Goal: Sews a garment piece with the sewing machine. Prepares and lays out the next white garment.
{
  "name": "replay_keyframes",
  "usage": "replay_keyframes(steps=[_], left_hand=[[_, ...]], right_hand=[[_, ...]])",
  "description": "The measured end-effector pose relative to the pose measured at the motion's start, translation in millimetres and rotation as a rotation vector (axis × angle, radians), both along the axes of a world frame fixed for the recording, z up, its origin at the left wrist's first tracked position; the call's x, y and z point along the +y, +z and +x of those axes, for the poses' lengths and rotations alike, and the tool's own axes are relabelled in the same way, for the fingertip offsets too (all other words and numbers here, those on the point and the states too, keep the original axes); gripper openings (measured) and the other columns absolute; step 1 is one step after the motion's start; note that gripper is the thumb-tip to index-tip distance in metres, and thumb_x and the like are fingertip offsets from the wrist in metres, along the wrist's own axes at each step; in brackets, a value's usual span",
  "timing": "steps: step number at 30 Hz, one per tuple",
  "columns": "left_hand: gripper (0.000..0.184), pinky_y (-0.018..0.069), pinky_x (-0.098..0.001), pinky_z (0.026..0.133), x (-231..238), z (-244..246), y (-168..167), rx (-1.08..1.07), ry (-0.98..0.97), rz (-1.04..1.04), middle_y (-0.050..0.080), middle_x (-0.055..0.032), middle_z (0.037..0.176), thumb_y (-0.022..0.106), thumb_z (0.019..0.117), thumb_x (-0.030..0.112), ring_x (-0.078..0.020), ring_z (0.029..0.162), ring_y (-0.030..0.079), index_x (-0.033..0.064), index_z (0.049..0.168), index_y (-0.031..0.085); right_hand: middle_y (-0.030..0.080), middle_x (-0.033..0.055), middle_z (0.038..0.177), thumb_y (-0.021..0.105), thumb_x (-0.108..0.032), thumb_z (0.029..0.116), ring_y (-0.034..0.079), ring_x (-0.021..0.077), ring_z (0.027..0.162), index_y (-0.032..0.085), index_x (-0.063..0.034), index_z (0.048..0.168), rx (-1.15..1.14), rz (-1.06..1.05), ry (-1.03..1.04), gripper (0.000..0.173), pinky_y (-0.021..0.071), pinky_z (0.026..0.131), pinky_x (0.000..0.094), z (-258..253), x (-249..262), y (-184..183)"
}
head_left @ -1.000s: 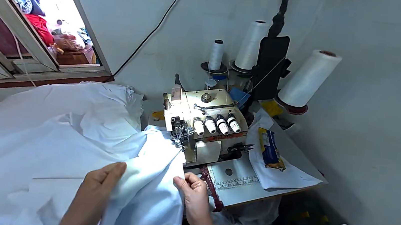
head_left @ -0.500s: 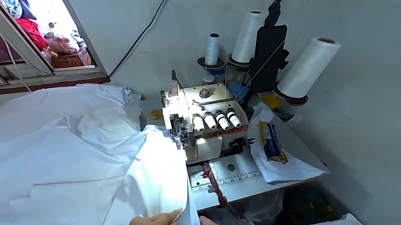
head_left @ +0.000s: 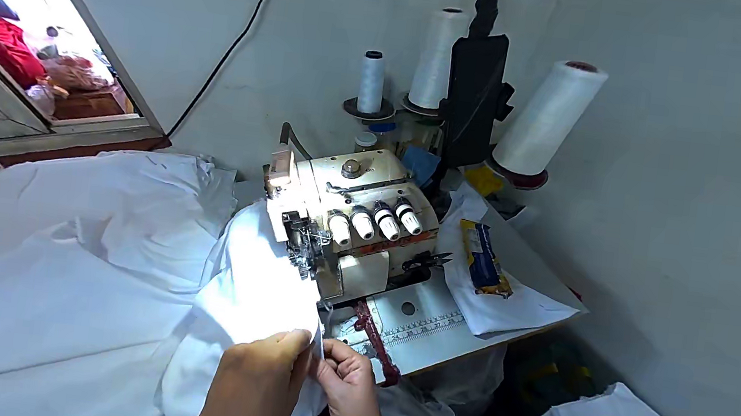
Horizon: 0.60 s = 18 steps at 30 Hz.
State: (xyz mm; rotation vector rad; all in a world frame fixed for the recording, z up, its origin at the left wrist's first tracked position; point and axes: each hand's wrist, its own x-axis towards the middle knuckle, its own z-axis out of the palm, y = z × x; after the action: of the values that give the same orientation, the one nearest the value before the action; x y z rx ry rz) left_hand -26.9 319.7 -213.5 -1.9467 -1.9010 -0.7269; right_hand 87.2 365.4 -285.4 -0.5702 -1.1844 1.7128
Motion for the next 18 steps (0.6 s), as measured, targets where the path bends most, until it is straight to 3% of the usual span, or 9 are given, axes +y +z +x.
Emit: replay_keyframes(steps=[10,15,16,18], left_hand=[[0.022,0.0518,-0.0364,0.048,24.6,0.2,-4.1,-0.067,0.08,0.052,0.064,-0.0051,0.06,0.059,0.0895,0.017,-0.0191,0.052,0.065,0.0055,0.081,0.075],[0.029,0.0511,-0.0385,0.05,16.4,-6.3,-10.3,-0.177,0.132,0.014,0.065,-0.0042,0.067,0.057,0.0881,0.019,-0.0186,0.054,0.061,0.0054,0.103,0.078],[0.03,0.0516,-0.0409,0.051,9.3,-7.7,-11.3,-0.169,0.161,0.017,0.066,-0.0053,0.071,0.056,0.087,0.02,-0.0214,0.057,0.062,0.0062,0.103,0.078],[0.027,0.0548,-0.0456,0.064,-4.8,-10.7,-14.1,-0.175,0.183,0.048,0.068,-0.011,0.084,0.055,0.0878,0.02,-0.0298,0.077,0.068,0.0051,0.096,0.077]], right_hand=[[0.073,0.0044,0.086,0.054,0.006,0.0966,0.068,0.0017,0.08,0.072,0.0053,0.097,-0.01,0.026,-0.082,0.018,0.0568,0.079,0.0189,-18.6,17.3,4.5],[0.074,0.003,0.084,0.06,-0.001,0.0969,0.067,0.0002,0.079,0.076,0.0021,0.091,-0.1,0.074,-0.068,0.017,0.0551,0.077,0.0186,-20.6,25.8,1.5],[0.073,0.0031,0.083,0.061,-0.003,0.0971,0.067,0.0008,0.078,0.076,0.0017,0.091,-0.116,0.069,-0.048,0.016,0.0552,0.076,0.0192,-18.4,25.9,0.9],[0.073,0.0024,0.082,0.063,-0.004,0.0963,0.066,0.0007,0.076,0.075,0.0014,0.09,-0.141,0.076,-0.029,0.014,0.0552,0.074,0.019,-12.7,23.3,-1.0]])
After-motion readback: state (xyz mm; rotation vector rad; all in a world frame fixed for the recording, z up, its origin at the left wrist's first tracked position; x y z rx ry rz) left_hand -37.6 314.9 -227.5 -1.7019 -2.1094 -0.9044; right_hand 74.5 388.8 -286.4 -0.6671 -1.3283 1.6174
